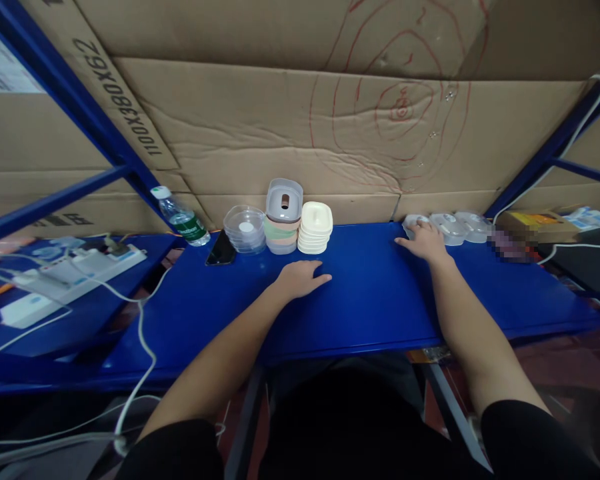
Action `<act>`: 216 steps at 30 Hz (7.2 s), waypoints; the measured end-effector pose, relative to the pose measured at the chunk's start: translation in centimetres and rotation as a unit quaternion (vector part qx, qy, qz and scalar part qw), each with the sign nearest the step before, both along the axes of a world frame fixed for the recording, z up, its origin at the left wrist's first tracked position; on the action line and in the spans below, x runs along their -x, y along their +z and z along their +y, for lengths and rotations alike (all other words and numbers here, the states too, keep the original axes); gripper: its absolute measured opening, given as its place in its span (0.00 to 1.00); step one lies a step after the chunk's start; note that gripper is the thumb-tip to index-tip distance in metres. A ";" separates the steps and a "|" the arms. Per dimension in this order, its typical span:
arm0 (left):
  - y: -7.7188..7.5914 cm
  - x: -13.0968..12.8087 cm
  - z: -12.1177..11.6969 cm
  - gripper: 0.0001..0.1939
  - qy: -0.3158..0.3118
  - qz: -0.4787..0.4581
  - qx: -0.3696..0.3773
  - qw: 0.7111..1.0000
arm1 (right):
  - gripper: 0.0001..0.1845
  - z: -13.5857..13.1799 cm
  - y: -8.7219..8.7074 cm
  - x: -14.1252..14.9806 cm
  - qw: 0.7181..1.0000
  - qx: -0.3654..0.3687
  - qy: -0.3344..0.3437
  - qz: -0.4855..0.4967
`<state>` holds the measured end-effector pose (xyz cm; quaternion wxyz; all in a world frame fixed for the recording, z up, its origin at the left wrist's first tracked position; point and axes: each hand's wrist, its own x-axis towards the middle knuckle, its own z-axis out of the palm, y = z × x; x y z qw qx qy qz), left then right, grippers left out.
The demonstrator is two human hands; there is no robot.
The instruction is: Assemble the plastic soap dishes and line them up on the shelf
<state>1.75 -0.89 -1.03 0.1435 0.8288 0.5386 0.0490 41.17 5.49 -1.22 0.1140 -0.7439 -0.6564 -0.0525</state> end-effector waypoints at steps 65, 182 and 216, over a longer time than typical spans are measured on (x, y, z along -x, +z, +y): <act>-0.7 0.9 3.1 0.15 -0.020 -0.105 -0.303 0.947 | 0.33 -1.4 0.0 7.4 0.922 -0.124 0.270 0.248; 0.7 0.3 0.6 0.26 0.008 -0.045 -0.020 0.999 | 0.31 -2.4 0.3 9.6 0.927 0.190 0.283 0.157; 1.1 2.1 1.7 0.16 0.049 -0.144 -0.199 0.968 | 0.41 -2.3 -0.2 10.2 0.946 0.205 0.216 0.128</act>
